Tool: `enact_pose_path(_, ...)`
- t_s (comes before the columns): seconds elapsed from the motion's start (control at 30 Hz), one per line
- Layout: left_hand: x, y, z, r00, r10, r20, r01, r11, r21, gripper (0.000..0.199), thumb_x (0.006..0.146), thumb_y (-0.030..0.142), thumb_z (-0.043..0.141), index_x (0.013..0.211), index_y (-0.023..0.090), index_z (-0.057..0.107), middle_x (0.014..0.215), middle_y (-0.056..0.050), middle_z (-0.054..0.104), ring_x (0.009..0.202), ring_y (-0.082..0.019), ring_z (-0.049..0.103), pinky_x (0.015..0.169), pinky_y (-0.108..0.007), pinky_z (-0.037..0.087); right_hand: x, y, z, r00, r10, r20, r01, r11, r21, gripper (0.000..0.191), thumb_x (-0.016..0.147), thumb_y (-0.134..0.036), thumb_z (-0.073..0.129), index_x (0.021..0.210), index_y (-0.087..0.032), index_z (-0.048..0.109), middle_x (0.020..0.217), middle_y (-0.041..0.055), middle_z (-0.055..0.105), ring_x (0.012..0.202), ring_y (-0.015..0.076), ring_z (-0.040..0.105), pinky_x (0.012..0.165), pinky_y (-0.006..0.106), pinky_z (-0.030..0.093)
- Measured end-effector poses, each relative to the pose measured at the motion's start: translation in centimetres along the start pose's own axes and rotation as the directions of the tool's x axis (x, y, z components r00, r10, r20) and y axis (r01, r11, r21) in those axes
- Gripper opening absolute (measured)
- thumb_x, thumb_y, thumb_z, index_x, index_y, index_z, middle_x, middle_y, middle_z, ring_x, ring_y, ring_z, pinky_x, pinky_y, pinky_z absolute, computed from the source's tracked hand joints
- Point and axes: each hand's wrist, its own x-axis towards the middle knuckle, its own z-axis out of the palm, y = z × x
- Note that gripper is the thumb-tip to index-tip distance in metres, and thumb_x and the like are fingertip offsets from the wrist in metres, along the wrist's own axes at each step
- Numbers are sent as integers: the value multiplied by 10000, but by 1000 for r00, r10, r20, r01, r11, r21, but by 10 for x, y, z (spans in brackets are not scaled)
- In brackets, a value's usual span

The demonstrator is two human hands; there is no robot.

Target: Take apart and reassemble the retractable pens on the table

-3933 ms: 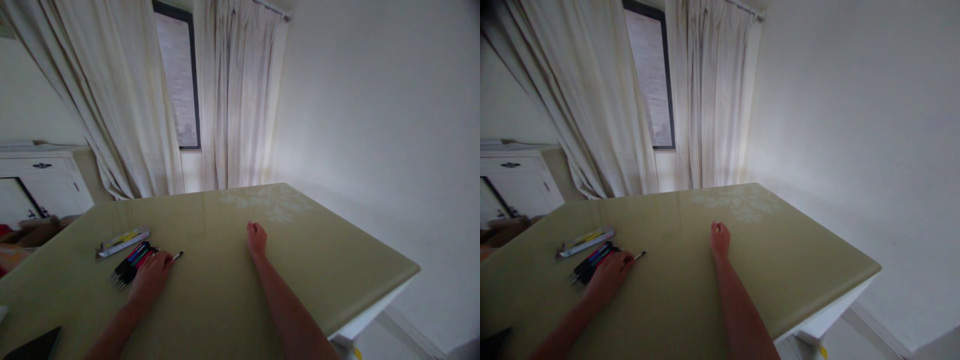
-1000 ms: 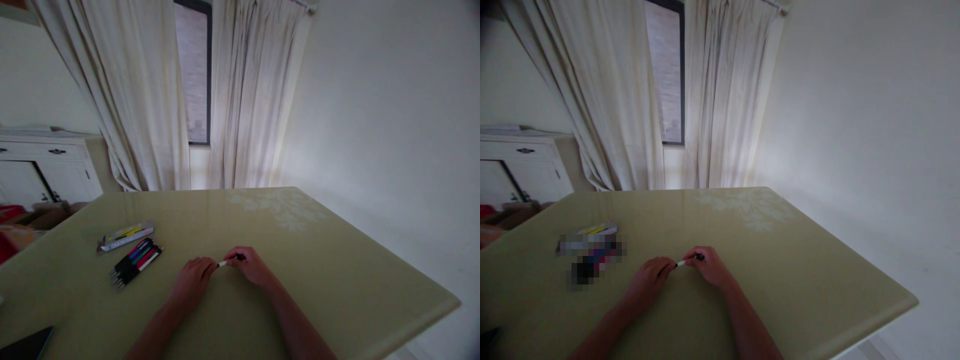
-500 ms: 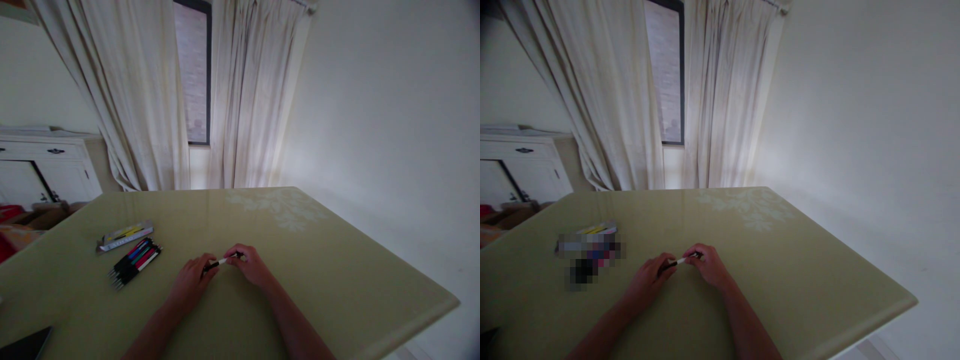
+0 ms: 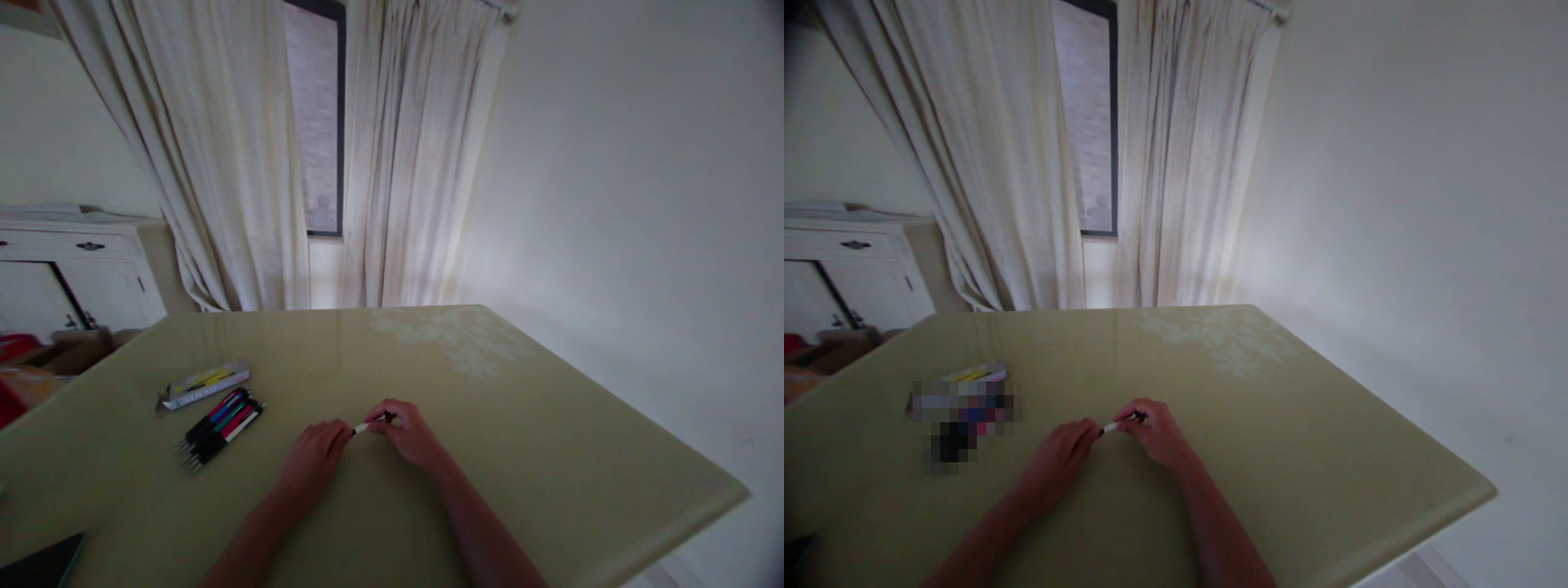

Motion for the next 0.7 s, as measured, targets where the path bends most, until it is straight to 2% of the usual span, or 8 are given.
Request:
enact_pose_path(0.1, 0, 0, 1, 999, 35, -15, -36, 999, -40, 273, 1044, 426, 446, 1065, 250, 654, 1009, -41, 732, 930, -232, 652, 846, -348, 464, 0, 1, 0, 1000, 14, 3, -14, 1000, -11, 161, 866, -356, 744, 909, -210, 798, 836, 36, 753, 793, 184, 640, 738, 282, 458)
enact_pose_path(0.27, -1, 0, 3, 998, 51, -24, -50, 999, 21, 415, 1072, 389, 321, 871, 222, 642, 861, -47, 695, 802, -227, 620, 785, -360, 459, -1, 2, 1, 999, 34, 24, -34, 999, 4, 152, 862, -347, 748, 914, -216, 803, 822, 28, 750, 781, 182, 635, 727, 284, 451)
enact_pose_path(0.43, -1, 2, 0, 998, 52, -45, -54, 998, -36, 267, 1026, 431, 468, 1037, 239, 653, 999, -47, 718, 918, -236, 646, 848, -354, 472, -1, -1, 0, 999, 42, 34, -42, 999, 4, 167, 866, -358, 741, 924, -215, 805, 830, 28, 750, 786, 184, 637, 724, 285, 460)
enact_pose_path(0.6, 0, 0, 0, 998, 50, -28, -50, 998, 30, 364, 1057, 351, 321, 876, 225, 611, 874, -44, 694, 816, -224, 620, 787, -352, 452, -1, 1, 1, 997, 48, 55, -49, 999, 23, 146, 862, -334, 749, 926, -215, 806, 858, 33, 765, 815, 189, 649, 745, 287, 464)
enact_pose_path(0.7, 1, -2, 1, 998, 17, -54, -16, 1000, 27, 403, 1049, 379, 314, 796, 226, 588, 791, -39, 673, 762, -224, 615, 743, -345, 458, 0, 4, -1, 998, 48, 29, -49, 999, 9, 142, 859, -323, 755, 929, -211, 805, 849, 33, 759, 799, 184, 639, 734, 284, 455)
